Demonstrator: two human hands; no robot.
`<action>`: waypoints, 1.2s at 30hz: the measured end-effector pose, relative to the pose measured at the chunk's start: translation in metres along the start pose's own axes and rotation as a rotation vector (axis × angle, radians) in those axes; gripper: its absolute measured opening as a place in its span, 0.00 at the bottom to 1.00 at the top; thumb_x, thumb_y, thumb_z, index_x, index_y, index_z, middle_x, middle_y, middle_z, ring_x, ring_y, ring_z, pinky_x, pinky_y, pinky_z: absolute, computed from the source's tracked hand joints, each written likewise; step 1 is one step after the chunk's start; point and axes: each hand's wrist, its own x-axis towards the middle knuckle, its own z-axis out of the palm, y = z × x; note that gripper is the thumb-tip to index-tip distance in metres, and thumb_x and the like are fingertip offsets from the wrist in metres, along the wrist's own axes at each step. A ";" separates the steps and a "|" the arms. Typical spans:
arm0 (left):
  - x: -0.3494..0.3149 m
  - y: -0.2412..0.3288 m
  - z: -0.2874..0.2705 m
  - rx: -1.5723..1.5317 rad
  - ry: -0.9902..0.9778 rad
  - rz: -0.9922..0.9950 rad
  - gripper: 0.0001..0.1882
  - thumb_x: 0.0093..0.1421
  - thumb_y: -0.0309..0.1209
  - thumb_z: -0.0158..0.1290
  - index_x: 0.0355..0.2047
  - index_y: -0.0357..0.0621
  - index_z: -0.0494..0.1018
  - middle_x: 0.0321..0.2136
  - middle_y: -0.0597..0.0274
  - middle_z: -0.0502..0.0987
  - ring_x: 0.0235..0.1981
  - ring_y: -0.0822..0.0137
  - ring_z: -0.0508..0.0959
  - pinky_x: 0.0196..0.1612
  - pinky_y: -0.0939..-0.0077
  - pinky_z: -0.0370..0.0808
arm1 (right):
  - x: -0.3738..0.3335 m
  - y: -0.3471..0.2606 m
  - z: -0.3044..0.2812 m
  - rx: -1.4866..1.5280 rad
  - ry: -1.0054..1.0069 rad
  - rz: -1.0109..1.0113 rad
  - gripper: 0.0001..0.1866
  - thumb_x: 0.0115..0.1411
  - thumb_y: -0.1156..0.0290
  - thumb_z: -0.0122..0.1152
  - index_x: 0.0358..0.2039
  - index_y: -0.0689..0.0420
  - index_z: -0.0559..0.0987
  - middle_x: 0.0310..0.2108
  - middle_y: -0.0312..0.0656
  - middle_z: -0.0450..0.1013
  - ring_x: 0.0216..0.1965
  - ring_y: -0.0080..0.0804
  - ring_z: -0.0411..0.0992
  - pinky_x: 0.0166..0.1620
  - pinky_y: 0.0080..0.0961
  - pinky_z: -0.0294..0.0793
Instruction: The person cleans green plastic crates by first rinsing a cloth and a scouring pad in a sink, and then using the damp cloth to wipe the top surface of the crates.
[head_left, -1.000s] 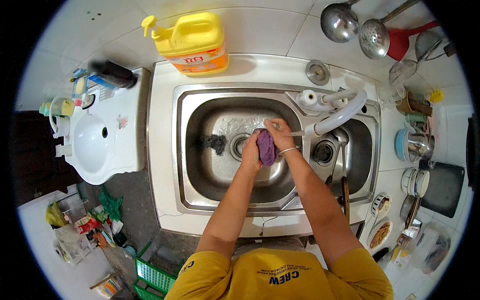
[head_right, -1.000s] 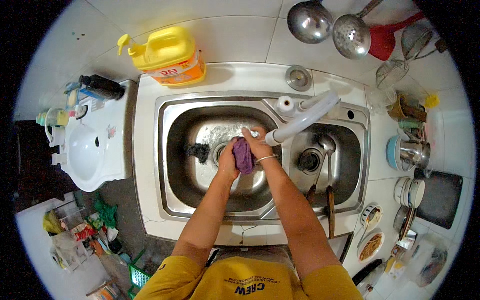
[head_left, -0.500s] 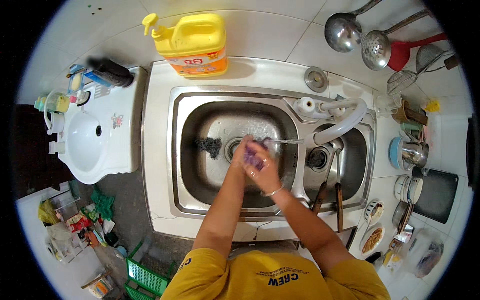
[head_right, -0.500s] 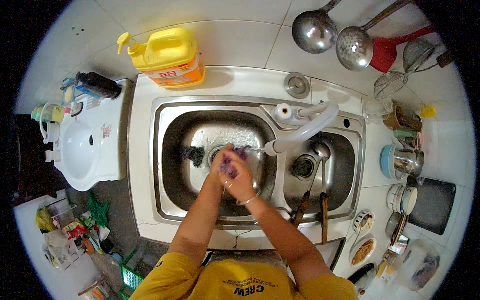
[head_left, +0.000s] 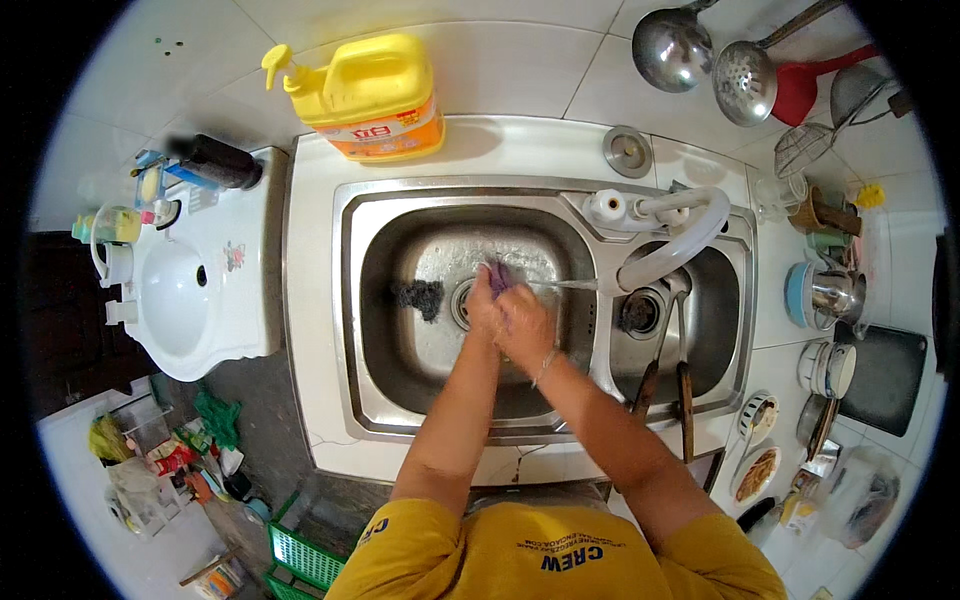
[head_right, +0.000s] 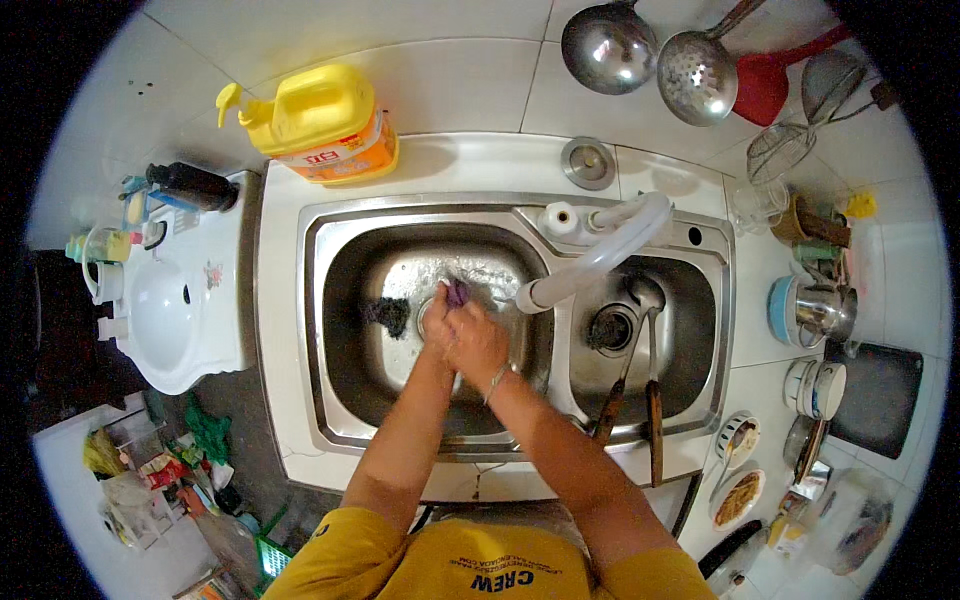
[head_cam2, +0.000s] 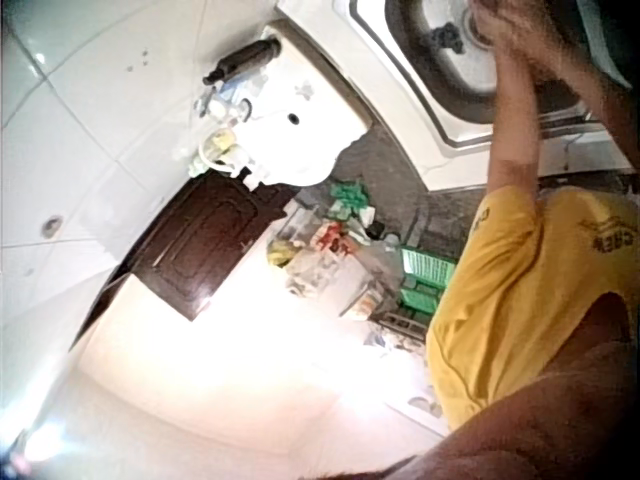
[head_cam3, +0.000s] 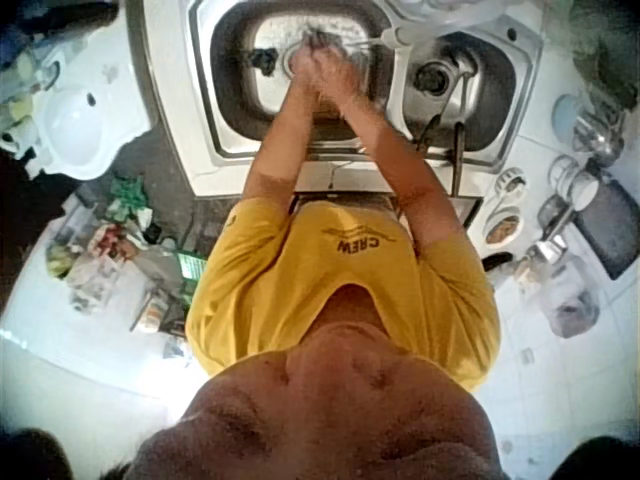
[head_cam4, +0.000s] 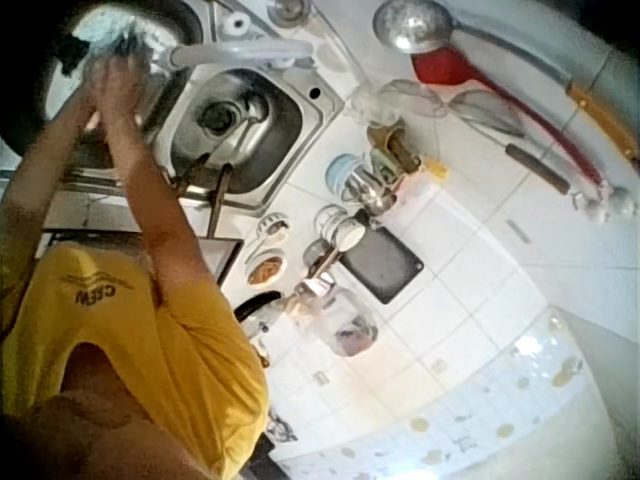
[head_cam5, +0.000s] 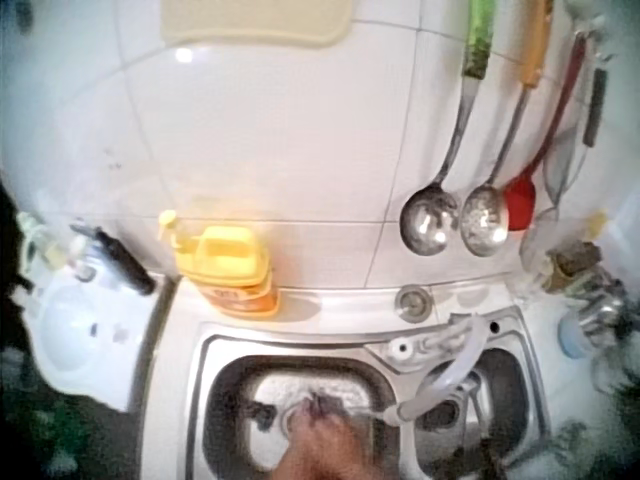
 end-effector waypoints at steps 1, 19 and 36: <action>-0.006 -0.007 0.012 0.199 0.112 0.041 0.20 0.61 0.48 0.43 0.30 0.42 0.69 0.26 0.62 0.71 0.28 0.68 0.71 0.32 0.72 0.69 | 0.017 0.016 0.002 -0.120 -0.050 0.000 0.06 0.48 0.65 0.58 0.24 0.52 0.74 0.28 0.44 0.70 0.25 0.45 0.70 0.27 0.38 0.70; -0.036 0.027 0.021 0.322 0.117 -0.155 0.12 0.57 0.39 0.46 0.39 0.49 0.70 0.38 0.61 0.74 0.42 0.64 0.72 0.47 0.62 0.69 | 0.019 0.108 0.039 0.861 0.218 0.777 0.12 0.59 0.61 0.52 0.33 0.56 0.74 0.29 0.35 0.69 0.31 0.21 0.66 0.36 0.22 0.67; -0.006 -0.006 -0.006 0.209 -0.192 0.107 0.28 0.60 0.53 0.39 0.50 0.42 0.63 0.35 0.60 0.72 0.36 0.64 0.72 0.39 0.67 0.72 | 0.022 0.001 0.008 0.003 0.119 -0.107 0.14 0.50 0.62 0.60 0.16 0.60 0.74 0.22 0.49 0.70 0.28 0.46 0.68 0.37 0.39 0.65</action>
